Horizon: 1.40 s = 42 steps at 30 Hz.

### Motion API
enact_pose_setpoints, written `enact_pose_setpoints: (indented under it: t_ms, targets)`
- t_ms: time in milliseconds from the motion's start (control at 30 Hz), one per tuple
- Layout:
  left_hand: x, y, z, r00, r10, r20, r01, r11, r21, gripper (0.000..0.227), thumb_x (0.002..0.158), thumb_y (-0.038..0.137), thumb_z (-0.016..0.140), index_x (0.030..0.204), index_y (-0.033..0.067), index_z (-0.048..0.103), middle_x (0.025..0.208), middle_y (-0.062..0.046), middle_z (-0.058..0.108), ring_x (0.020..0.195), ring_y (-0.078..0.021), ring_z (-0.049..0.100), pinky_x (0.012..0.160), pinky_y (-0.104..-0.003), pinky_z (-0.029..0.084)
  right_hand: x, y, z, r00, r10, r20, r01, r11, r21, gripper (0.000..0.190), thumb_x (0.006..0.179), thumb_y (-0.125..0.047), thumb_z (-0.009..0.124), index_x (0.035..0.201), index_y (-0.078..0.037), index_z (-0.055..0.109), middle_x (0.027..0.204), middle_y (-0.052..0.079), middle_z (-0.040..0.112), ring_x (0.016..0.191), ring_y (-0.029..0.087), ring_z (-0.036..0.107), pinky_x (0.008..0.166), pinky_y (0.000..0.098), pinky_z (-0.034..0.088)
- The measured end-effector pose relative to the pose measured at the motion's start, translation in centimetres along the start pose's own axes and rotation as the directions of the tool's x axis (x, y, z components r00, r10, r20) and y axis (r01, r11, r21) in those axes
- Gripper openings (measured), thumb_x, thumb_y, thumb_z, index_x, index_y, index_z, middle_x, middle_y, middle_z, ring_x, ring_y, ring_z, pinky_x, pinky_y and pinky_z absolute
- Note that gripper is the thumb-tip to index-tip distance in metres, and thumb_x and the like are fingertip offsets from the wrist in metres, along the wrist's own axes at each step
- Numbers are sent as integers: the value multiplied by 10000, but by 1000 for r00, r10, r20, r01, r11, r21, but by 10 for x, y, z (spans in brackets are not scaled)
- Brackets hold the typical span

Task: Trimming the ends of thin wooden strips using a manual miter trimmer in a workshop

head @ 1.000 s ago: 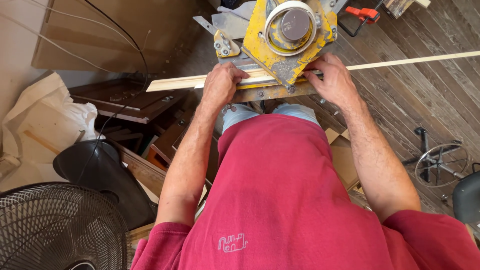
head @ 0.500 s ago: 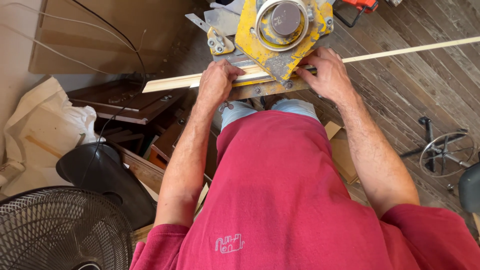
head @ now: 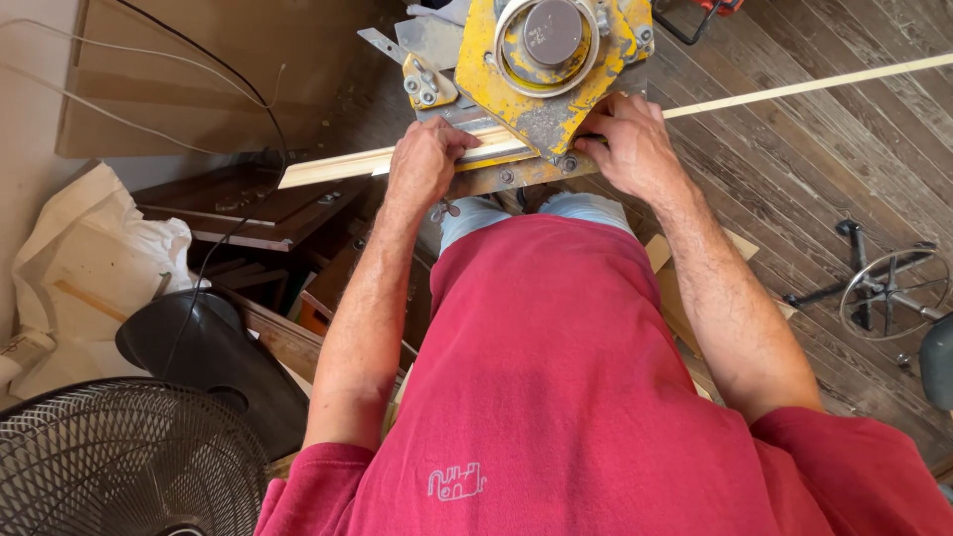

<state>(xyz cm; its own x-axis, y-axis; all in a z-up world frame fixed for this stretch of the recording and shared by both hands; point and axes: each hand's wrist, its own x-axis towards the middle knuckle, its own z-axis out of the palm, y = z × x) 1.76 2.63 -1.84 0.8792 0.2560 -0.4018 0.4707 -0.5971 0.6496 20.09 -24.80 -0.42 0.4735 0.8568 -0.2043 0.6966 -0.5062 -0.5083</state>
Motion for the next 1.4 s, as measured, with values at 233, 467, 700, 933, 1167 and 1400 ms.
enact_pose_setpoints:
  t_ms: [233, 467, 700, 933, 1167, 1400]
  targets:
    - [0, -2, 2, 1000, 24, -19, -24, 1000, 12, 361, 928, 66, 567, 1093, 251, 828, 940, -11, 693, 936, -321, 574, 771, -434, 473, 2, -4, -4, 997, 41, 60, -43, 998, 45, 236, 988, -282, 669, 1167, -156, 756, 1083, 124, 587, 1057, 380, 507, 908, 501, 333]
    - [1, 0, 8, 997, 56, -57, -57, 998, -29, 355, 912, 38, 568, 1078, 211, 829, 897, -24, 687, 932, -325, 581, 777, -425, 472, -2, 2, -2, 1000, 9, -7, -9, 999, 46, 311, 909, -362, 794, 1156, -173, 776, 1088, 125, 578, 1085, 363, 507, 931, 473, 327]
    - [2, -4, 12, 995, 74, -71, -79, 995, -63, 345, 915, 41, 575, 1075, 215, 826, 919, -3, 697, 916, -309, 563, 777, -403, 465, -3, 8, 7, 998, 40, -52, -37, 997, 72, 338, 883, -423, 821, 1101, -169, 776, 1054, 76, 577, 1103, 339, 515, 935, 465, 301]
    - [3, 0, 5, 995, 81, -65, -85, 995, -51, 303, 916, 69, 618, 1063, 229, 829, 934, -7, 705, 904, -314, 583, 766, -411, 482, -4, 14, 14, 994, 62, -90, -54, 994, 94, 385, 870, -420, 855, 1088, -113, 773, 1023, 89, 553, 1047, 332, 517, 933, 462, 298]
    - [4, 2, -1, 999, 47, 3, -46, 991, -127, 265, 935, 40, 648, 1070, 190, 819, 917, 41, 682, 900, -259, 550, 766, -386, 444, -10, 17, 20, 994, 44, -98, -37, 997, 75, 376, 891, -405, 837, 1131, -120, 788, 1120, 113, 615, 1097, 308, 506, 994, 445, 280]
    - [6, -3, 4, 997, 83, -3, -82, 991, -110, 267, 930, 47, 655, 1101, 181, 811, 951, 18, 687, 933, -281, 548, 800, -394, 448, -8, 18, 15, 994, 12, -111, -3, 996, 84, 350, 919, -400, 838, 1136, -129, 791, 1122, 89, 614, 1092, 324, 520, 963, 462, 283]
